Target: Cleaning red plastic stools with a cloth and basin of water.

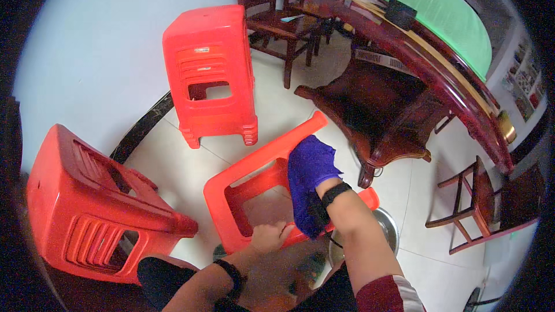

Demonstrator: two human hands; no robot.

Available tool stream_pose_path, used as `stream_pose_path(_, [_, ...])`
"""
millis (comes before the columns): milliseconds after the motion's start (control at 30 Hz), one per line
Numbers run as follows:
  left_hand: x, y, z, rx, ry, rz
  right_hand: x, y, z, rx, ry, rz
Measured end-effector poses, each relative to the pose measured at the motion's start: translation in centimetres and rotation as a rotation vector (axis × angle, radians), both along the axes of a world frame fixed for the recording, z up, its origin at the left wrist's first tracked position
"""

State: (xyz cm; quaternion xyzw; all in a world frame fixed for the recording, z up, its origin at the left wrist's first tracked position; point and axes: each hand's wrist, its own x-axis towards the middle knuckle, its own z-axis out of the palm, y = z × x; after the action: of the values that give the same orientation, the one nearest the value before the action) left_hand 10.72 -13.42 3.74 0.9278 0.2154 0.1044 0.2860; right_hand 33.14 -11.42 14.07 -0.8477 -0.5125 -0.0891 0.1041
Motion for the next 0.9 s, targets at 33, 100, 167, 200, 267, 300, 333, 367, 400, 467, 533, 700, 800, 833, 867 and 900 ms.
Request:
stream_pose_path(33, [0.4, 0.0, 0.1, -0.003, 0.005, 0.031, 0.0, 0.6, -0.1, -0.004, 0.003, 0.01])
stream_pose_path(100, [0.8, 0.2, 0.2, -0.015, 0.005, 0.061, -0.1, 1.0, 0.0, -0.001, 0.108, -0.105])
stream_pose_path(167, [0.7, 0.1, 0.4, 0.022, 0.042, 0.11, -1.2, -0.6, 1.2, -0.043, 0.096, -0.068])
stream_pose_path(200, [0.5, 0.0, 0.4, 0.01, 0.037, 0.106, -2.1, -1.7, 2.2, -0.073, 0.086, -0.027])
stream_pose_path(267, [0.4, 0.2, 0.7, -0.014, 0.059, 0.137, -4.3, -3.8, 3.9, -0.096, 0.126, -0.052])
stream_pose_path(300, [0.2, 0.4, 0.6, -0.016, 0.049, 0.137, -5.1, -4.8, 4.1, -0.138, 0.14, -0.054])
stream_pose_path(333, [0.5, 0.2, 0.5, -0.035, 0.043, 0.126, -4.8, -6.9, 3.1, -0.039, 0.047, 0.022])
stream_pose_path(367, [0.9, -0.1, 0.5, -0.054, 0.037, 0.115, -4.4, -9.0, 2.1, 0.058, -0.047, 0.102])
stream_pose_path(400, [0.7, -0.2, 0.6, -0.057, 0.028, 0.114, -4.9, -10.3, 2.4, -0.083, 0.087, 0.004])
stream_pose_path(467, [0.2, -0.1, 0.5, -0.058, 0.092, 0.115, -7.4, -11.4, 4.8, -0.096, 0.116, 0.045])
stream_pose_path(533, [0.1, 0.4, 0.0, -0.057, 0.085, 0.106, -9.0, -11.7, 6.6, -0.126, 0.171, 0.096])
stream_pose_path(700, [0.2, 0.4, -0.1, -0.034, 0.076, 0.04, -9.6, -10.9, 4.7, -0.158, -0.2, 0.089])
stream_pose_path(800, [-0.2, 0.9, 0.2, -0.01, 0.089, 0.006, -8.1, -9.2, 2.9, -0.149, -0.394, 0.116])
stream_pose_path(833, [-0.6, 1.0, 0.4, -0.003, 0.081, 0.005, -7.5, -8.3, 2.3, -0.141, -0.46, 0.127])
stream_pose_path(867, [-0.3, 0.9, 0.6, 0.006, 0.066, -0.01, -6.4, -7.6, 1.9, -0.134, -0.533, 0.123])
stream_pose_path(900, [0.0, 0.8, 0.7, 0.014, 0.068, -0.015, -4.8, -6.3, 0.4, -0.128, -0.53, 0.116])
